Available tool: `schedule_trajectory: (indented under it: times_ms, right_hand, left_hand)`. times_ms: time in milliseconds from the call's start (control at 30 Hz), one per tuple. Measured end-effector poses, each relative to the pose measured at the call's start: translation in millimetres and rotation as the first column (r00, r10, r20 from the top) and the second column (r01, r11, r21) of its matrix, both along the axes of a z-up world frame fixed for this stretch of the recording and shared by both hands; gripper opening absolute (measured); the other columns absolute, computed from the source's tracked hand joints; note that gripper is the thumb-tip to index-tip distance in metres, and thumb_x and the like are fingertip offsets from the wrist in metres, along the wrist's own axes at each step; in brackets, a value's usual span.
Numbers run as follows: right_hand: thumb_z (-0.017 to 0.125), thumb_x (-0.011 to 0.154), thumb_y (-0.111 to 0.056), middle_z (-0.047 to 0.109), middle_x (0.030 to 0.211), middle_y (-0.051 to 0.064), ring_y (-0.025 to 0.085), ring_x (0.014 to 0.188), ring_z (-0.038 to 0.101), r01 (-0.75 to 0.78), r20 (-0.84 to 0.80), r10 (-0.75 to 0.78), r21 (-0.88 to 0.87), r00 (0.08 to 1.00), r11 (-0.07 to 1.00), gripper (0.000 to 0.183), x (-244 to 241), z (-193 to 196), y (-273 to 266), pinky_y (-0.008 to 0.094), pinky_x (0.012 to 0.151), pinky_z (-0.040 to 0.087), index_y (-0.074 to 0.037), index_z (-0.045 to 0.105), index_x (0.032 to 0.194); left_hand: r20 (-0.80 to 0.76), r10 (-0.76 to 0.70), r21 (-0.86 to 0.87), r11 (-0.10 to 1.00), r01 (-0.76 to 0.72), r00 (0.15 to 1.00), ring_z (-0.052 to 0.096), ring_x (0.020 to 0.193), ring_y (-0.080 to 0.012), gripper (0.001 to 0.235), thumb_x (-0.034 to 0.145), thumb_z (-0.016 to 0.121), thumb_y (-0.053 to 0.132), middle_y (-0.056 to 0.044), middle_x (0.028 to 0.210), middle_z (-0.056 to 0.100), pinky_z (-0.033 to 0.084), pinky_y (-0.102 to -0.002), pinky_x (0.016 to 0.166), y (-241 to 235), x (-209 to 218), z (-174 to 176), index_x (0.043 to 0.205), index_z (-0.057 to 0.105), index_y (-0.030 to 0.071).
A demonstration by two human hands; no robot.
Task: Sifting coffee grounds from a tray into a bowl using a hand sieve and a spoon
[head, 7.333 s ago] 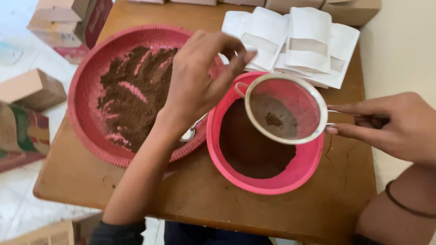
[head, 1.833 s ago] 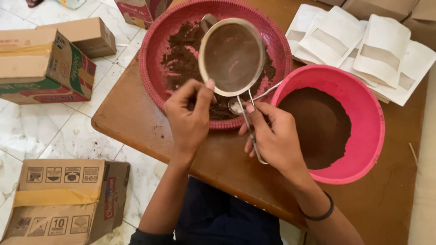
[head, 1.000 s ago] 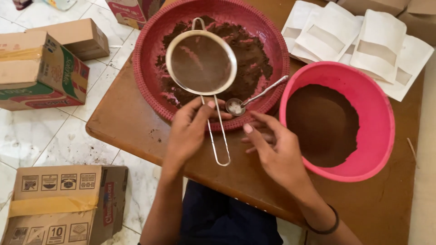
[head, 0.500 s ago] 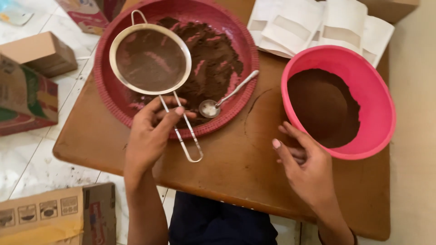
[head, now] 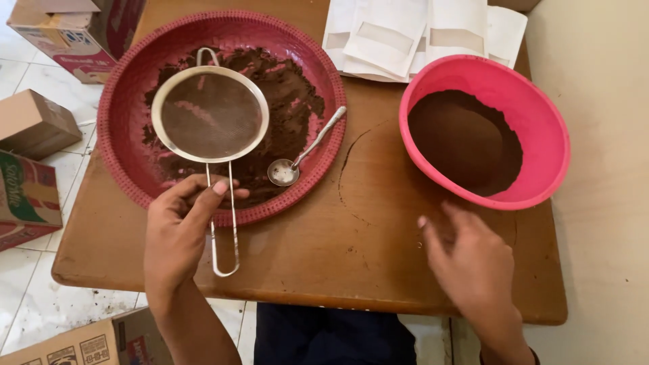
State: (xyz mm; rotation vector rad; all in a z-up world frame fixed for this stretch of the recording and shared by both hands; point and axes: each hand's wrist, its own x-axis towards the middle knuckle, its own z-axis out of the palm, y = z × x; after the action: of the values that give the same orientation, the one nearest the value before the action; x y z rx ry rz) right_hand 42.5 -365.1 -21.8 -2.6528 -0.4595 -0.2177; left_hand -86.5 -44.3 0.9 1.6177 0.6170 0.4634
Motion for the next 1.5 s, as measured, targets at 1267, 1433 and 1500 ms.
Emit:
schedule_trajectory:
  times_ms: [1267, 1433, 1500]
  right_hand:
    - [0.053, 0.104, -0.056, 0.059, 0.121, 0.034, 0.055, 0.112, 0.056, -0.448, -0.354, 0.311, -0.426, 0.882, 0.786, 0.065, 122, 52, 202, 0.062, 0.089, 0.046, -0.001, 0.049, 0.138]
    - [0.062, 0.101, -0.047, 0.07, 0.111, 0.027, 0.051, 0.104, 0.064, -0.382, -0.303, 0.272, -0.407, 0.913, 0.83, 0.047, 135, 30, 203, 0.057, 0.08, 0.05, -0.002, 0.066, 0.115]
    - [0.063, 0.101, -0.052, 0.071, 0.108, 0.033, 0.055, 0.101, 0.065, -0.331, -0.265, 0.23, -0.449, 0.936, 0.83, 0.055, 139, 23, 203, 0.059, 0.077, 0.053, 0.002, 0.07, 0.112]
  left_hand:
    - [0.601, -0.208, 0.186, 0.975, 0.118, 0.772, 0.068, 0.117, -0.032, 0.094, 0.096, 0.05, 0.091, -0.01, 0.114, 0.053, 0.058, -0.048, 0.111, 23, -49, -17, 0.124, 0.049, 0.001]
    - [0.575, -0.141, 0.219, 0.976, 0.015, 0.806, 0.066, 0.113, -0.0253, 0.044, 0.092, 0.071, 0.036, -0.006, 0.11, 0.056, 0.061, -0.044, 0.105, 15, -45, -3, 0.115, 0.046, 0.007]
    - [0.51, -0.001, 0.2, 0.973, -0.118, 0.86, 0.076, 0.107, -0.03, 0.018, 0.099, 0.069, 0.009, -0.01, 0.103, 0.065, 0.065, -0.034, 0.091, 10, -43, -2, 0.103, 0.051, 0.008]
